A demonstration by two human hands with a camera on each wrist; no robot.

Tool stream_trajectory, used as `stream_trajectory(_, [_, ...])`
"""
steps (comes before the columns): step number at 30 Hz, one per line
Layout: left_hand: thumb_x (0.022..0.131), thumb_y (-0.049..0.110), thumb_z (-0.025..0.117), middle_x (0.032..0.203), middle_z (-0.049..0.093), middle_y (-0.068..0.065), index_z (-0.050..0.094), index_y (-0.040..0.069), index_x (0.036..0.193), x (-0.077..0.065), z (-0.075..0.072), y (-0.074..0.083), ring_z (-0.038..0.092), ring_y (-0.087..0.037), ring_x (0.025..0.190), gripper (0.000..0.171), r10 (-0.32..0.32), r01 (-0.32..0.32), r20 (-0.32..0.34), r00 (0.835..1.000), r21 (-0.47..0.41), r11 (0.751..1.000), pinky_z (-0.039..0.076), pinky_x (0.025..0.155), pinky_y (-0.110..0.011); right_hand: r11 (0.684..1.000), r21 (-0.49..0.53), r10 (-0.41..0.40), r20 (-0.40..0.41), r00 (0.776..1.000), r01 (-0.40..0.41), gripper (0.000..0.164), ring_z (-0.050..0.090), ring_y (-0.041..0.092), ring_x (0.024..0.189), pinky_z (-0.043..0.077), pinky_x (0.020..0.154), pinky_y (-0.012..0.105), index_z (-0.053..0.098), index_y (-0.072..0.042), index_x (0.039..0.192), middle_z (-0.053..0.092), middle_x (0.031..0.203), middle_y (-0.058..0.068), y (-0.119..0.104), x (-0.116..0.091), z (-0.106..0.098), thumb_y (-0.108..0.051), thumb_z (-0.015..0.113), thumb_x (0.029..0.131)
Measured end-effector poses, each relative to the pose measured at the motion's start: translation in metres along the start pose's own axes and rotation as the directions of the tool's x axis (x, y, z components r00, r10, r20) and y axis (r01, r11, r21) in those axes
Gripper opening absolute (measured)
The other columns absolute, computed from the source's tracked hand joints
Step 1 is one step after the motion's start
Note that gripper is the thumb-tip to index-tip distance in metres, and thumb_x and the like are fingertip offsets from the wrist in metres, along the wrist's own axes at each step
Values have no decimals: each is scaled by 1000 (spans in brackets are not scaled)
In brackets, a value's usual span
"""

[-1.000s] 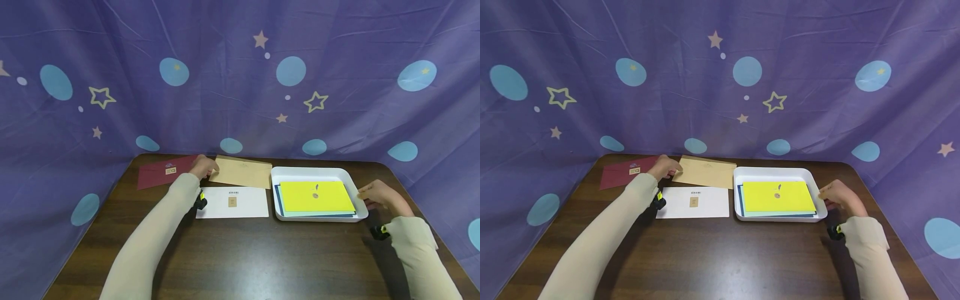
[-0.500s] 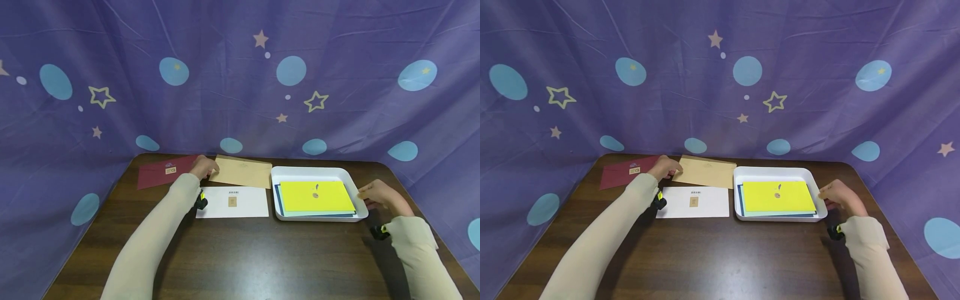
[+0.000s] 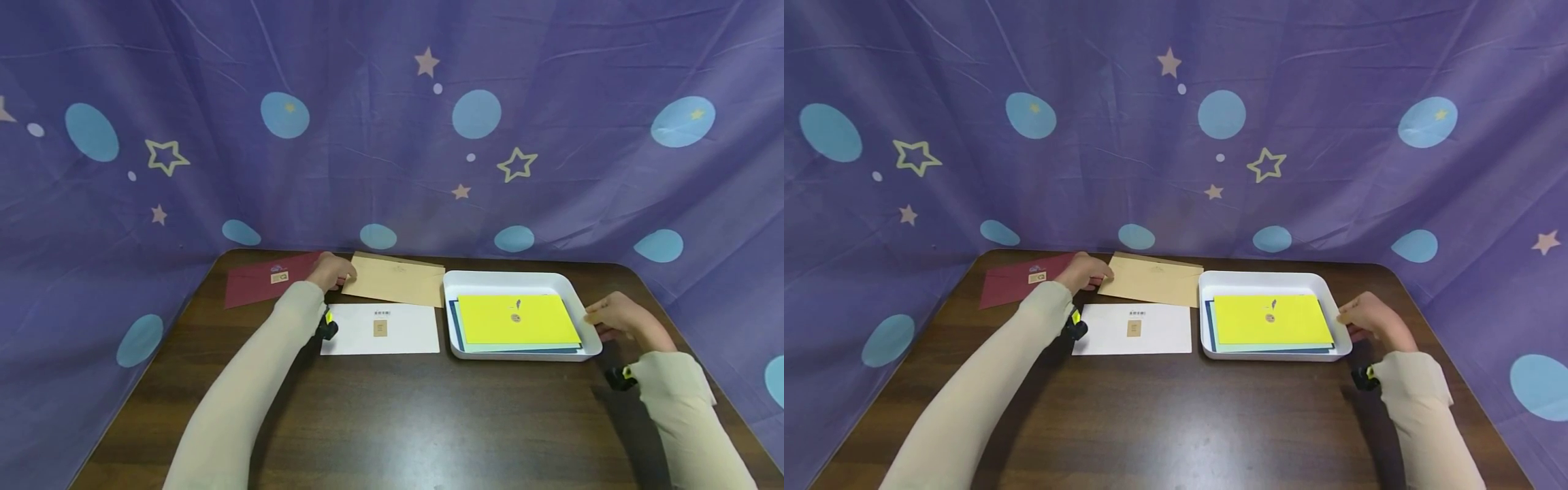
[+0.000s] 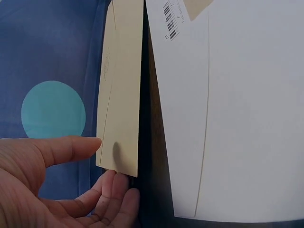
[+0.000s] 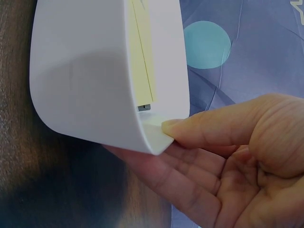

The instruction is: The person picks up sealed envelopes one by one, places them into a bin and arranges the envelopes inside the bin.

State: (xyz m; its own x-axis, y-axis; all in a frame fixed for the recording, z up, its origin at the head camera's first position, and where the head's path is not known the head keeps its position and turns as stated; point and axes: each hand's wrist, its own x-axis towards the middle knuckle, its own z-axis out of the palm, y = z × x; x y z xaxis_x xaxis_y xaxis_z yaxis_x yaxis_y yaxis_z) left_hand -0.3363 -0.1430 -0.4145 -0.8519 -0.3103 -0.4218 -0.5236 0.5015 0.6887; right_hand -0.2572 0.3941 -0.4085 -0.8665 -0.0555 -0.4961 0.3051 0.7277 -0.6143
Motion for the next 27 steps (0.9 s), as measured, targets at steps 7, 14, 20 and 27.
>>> stream_trajectory(7, [87, 4, 75, 147, 50, -16, 37, -4, 151, 5, -1, -1, 56, -30, 124, 74, -16, 20, 53, 998, -85, 996, 56, 103, -44, 1000, -2, -10, -3, 1000, 10, 54, 71, 23, 80, 65, 73, 43, 41, 31, 132, 68, 109, 34, 0, 0, 0, -1, 61, 94])
stream_trajectory(14, [87, 0, 73, 141, 55, -17, 43, -5, 145, 9, -2, 0, 60, -27, 113, 66, -13, 24, 81, 997, -135, 991, 57, 102, -42, 1000, 2, -8, -5, 1000, 8, 54, 71, 23, 80, 65, 72, 42, 41, 31, 132, 68, 109, 33, 0, -2, 0, -1, 62, 94])
stream_trajectory(20, [89, -4, 69, 126, 64, -17, 51, -9, 137, 10, -6, 0, 67, -29, 110, 51, -10, 28, 112, 994, -162, 986, 57, 102, -42, 1000, -1, 0, -8, 1000, 0, 54, 72, 23, 79, 65, 72, 41, 42, 31, 132, 68, 110, 34, -1, -1, 0, -1, 63, 94])
stream_trajectory(27, [91, -2, 68, 77, 61, -3, 61, -10, 126, 9, -14, -1, 65, -17, 76, 37, 25, -2, 147, 989, -159, 987, 61, 91, -37, 1000, 5, 3, -11, 1000, -3, 54, 72, 22, 79, 65, 72, 42, 41, 31, 133, 67, 112, 35, 0, -1, 0, -1, 63, 94])
